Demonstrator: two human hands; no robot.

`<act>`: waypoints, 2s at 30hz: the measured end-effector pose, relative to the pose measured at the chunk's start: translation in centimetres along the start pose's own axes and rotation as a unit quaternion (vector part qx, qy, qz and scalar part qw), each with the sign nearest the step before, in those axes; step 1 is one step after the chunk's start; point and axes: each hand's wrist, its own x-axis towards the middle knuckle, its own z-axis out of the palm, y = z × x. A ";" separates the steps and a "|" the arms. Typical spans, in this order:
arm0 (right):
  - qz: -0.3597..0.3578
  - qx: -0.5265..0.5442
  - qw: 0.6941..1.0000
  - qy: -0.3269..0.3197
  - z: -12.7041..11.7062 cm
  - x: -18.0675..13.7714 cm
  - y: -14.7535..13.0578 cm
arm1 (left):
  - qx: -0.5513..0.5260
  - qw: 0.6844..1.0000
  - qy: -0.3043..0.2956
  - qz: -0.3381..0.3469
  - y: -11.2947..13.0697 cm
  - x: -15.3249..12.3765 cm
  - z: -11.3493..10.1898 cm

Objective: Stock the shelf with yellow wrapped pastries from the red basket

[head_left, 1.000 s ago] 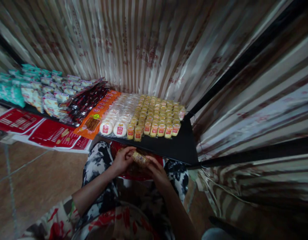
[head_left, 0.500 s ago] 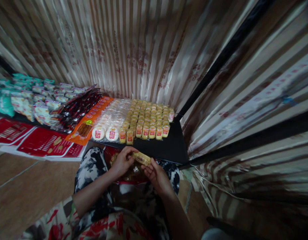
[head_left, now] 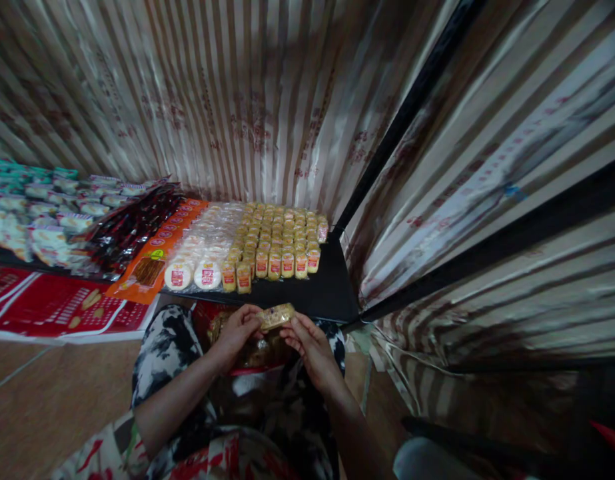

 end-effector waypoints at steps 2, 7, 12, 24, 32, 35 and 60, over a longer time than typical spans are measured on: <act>-0.039 -0.033 0.999 0.001 -0.1 -0.1 -0.1 | -0.035 0.999 -0.013 -0.031 0.2 -0.2 0.1; -0.096 -0.101 0.990 -0.036 -0.4 -0.3 -1.2 | -0.082 0.987 -0.065 -0.121 0.9 -0.2 0.2; -0.079 -0.140 0.987 -0.026 -1.0 0.4 -1.8 | -0.088 0.973 -0.071 -0.201 0.9 0.5 0.5; -0.071 -0.163 0.983 0.046 -2.2 1.5 -1.4 | -0.027 0.976 -0.133 -0.168 2.4 1.5 2.3; -0.230 -0.389 0.880 0.143 -4.2 2.5 -2.2 | 0.233 0.961 -0.143 0.037 5.0 3.6 4.9; -0.287 -0.409 0.858 0.118 -4.9 3.3 -3.5 | 0.322 0.928 -0.155 0.106 6.1 5.5 6.0; -0.298 -0.364 0.819 0.329 -8.7 21.0 -9.3 | 0.747 0.545 -0.073 0.373 8.0 15.9 15.8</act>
